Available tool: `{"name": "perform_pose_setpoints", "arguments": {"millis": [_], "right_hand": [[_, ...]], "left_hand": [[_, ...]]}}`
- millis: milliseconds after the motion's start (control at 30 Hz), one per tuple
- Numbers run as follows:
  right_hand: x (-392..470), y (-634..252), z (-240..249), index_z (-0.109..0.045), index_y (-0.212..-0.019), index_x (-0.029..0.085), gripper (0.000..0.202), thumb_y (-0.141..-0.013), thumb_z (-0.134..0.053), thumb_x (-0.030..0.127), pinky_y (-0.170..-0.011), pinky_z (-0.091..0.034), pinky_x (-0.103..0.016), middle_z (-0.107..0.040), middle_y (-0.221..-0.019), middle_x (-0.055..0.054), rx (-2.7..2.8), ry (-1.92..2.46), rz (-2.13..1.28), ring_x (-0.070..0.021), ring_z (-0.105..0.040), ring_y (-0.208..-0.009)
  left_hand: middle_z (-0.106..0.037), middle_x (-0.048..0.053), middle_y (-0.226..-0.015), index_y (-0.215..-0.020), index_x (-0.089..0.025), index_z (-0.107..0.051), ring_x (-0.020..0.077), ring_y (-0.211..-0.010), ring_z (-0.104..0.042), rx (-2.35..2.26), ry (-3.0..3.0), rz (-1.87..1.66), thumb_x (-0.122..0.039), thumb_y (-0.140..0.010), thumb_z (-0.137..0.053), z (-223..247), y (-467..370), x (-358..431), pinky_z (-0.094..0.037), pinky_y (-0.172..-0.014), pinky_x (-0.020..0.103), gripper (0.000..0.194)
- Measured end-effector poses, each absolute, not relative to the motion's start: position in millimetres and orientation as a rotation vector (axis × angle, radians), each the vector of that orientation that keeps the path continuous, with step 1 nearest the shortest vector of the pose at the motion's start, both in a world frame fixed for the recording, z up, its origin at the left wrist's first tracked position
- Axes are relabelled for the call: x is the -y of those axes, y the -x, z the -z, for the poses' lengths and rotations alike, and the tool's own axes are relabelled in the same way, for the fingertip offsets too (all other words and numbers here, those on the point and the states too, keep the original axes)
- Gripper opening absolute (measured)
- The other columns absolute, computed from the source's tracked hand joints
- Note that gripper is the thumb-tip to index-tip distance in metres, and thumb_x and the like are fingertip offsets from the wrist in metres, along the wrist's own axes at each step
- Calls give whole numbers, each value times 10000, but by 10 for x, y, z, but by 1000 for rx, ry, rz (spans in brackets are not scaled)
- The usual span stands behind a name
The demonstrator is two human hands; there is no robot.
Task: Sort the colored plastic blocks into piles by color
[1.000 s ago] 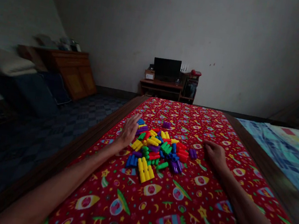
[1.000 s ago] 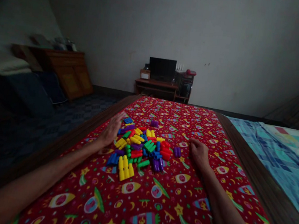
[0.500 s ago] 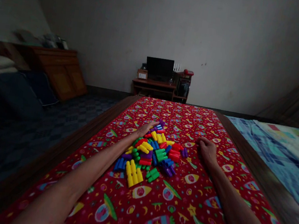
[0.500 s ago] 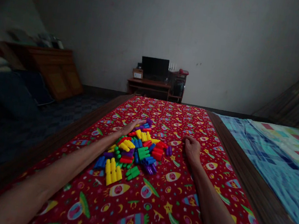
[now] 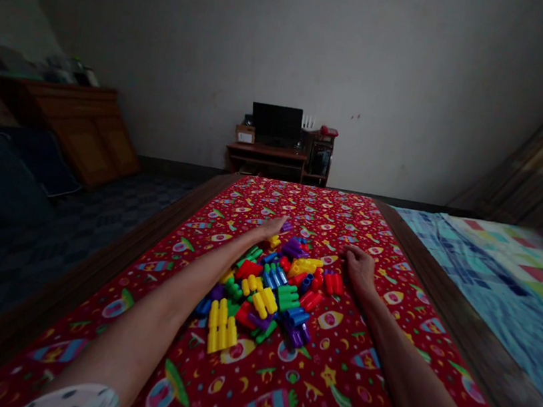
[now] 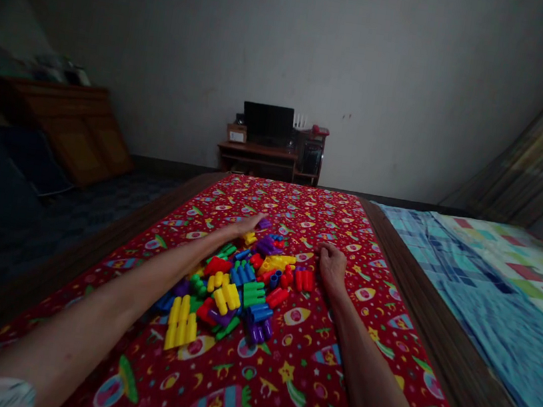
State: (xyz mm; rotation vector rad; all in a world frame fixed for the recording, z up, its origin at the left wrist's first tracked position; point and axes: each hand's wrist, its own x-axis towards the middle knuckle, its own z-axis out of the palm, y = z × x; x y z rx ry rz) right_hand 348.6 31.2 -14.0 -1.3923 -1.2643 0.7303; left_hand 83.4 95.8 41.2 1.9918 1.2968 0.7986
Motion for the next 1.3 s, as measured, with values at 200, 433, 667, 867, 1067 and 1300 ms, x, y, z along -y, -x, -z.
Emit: {"name": "perform_pose_setpoints", "arguments": {"millis": [200, 433, 667, 867, 1067, 1300], "right_hand": [[-279, -3465, 107, -702, -975, 113, 396, -738, -473, 332, -605, -545, -312, -744, -830, -107, 1256, 1391, -750, -191, -673, -652], [-229, -3478, 82, -678, -1023, 105, 504, -736, -510, 484, -640, -535, -312, -731, -861, -110, 1276, 1285, -825, -194, -662, -692], [-102, -3317, -193, -706, -869, 160, 499, -865, -415, 565, -696, -501, -296, -709, -735, -50, 1742, 1239, -660, -216, -658, -772], [228, -3095, -729, -687, -693, 160, 529, -952, -357, 482, -667, -429, -295, -689, -697, -130, 2094, 1569, -19, -224, -652, -706], [612, -2954, -878, -735, -879, 174, 439, -889, -504, 547, -706, -456, -351, -712, -883, -178, 2492, 1728, 20, -294, -674, -825], [485, -3060, -842, -706, -1028, 225, 254, -893, -494, 261, -642, -419, -261, -723, -948, -100, 2460, 1699, -49, -223, -660, -850]], "left_hand": [[-703, 33, -1181, -1103, -246, -692, 262, -1171, -595, -941, -2104, -514, -616, -866, -397, -414, -1234, -479, -420, -1045, 413, 529], [-517, 33, -1433, -1367, -231, -519, 238, -1367, -410, -1094, -2368, -607, -608, -941, -192, -746, -524, 237, -297, -1148, 396, 656], [-458, 119, -1472, -1452, -147, -381, 255, -1377, -396, -1750, -2123, -856, -603, -947, -165, 16, 467, 976, -324, -1143, 468, 713], [-313, 131, -1555, -1483, -135, -284, 211, -1446, -252, -1582, -2155, -988, -522, -980, -122, 84, -373, 960, -254, -1184, 431, 655], [-357, 108, -1534, -1455, -164, -333, 213, -1443, -259, -1458, -2314, -1103, -417, -992, -147, -231, -883, 643, -209, -1194, 465, 560], [-510, 98, -1428, -1373, -165, -474, 232, -1327, -454, -1319, -2477, -1109, -262, -906, -398, -560, -930, 340, -348, -1134, 432, 483]]}}
